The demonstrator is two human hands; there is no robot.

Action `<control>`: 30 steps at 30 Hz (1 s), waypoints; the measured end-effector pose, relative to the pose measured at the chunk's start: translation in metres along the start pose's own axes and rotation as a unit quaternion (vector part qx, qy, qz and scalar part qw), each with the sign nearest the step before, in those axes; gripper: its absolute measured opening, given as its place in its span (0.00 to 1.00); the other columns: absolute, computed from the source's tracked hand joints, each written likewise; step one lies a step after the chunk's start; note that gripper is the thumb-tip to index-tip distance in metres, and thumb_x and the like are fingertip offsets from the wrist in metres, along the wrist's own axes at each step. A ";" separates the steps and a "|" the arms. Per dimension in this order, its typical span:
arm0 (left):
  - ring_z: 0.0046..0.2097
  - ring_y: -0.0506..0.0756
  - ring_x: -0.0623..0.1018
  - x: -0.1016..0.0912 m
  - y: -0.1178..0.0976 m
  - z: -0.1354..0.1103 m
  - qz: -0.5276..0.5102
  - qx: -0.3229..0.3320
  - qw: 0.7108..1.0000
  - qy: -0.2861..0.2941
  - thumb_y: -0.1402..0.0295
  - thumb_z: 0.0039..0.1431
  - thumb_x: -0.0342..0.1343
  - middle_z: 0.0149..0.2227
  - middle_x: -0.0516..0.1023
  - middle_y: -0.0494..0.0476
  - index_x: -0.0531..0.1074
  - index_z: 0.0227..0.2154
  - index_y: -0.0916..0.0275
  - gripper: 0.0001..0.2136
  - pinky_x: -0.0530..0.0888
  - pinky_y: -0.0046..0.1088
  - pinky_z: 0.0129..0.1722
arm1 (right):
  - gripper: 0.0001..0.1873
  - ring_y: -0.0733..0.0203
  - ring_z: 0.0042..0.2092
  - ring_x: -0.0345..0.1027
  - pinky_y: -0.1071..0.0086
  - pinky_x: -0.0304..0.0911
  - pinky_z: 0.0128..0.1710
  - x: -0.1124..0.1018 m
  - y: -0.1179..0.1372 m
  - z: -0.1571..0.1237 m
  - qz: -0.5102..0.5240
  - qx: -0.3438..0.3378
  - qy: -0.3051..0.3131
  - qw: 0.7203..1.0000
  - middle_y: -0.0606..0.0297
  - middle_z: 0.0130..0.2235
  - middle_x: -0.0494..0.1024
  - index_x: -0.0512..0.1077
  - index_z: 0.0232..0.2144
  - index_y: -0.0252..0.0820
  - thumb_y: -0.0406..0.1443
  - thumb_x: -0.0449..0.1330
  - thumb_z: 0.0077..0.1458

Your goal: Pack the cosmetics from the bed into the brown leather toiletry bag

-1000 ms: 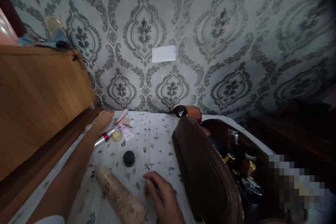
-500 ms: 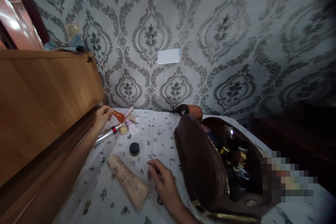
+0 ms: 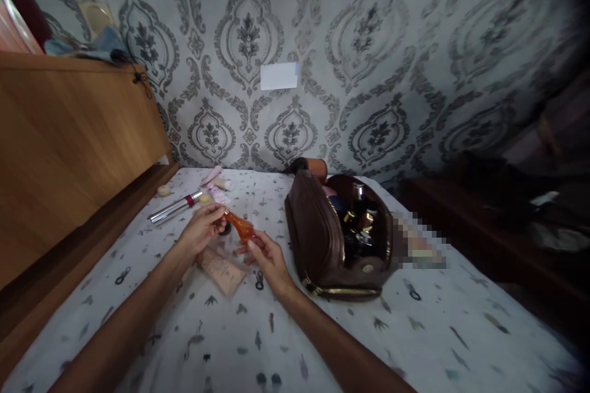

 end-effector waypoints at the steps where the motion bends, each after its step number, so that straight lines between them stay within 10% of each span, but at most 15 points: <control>1: 0.23 0.45 0.71 0.001 0.007 -0.003 -0.006 -0.011 1.000 0.000 0.69 0.40 0.72 0.23 0.73 0.51 0.75 0.27 0.68 0.13 0.68 0.18 0.21 | 0.25 0.58 0.34 0.76 0.72 0.65 0.25 0.000 0.000 0.001 0.007 0.002 0.000 1.000 0.60 0.38 0.78 0.70 0.45 0.42 0.50 0.66 0.50; 30: 0.31 0.47 0.73 0.026 0.030 -0.045 0.010 0.026 0.999 0.033 0.61 0.41 0.72 0.31 0.73 0.50 0.75 0.30 0.65 0.17 0.70 0.19 0.28 | 0.23 0.65 0.32 0.72 0.69 0.66 0.36 -0.017 0.012 -0.046 0.140 0.086 -0.042 0.986 0.65 0.34 0.81 0.78 0.36 0.40 0.41 0.76 0.35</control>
Point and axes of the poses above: each hand's wrist, its own z-axis towards the middle knuckle, its own x-axis out of the palm, y = z × x, the point moved 10 cm from there along z, towards the middle knuckle
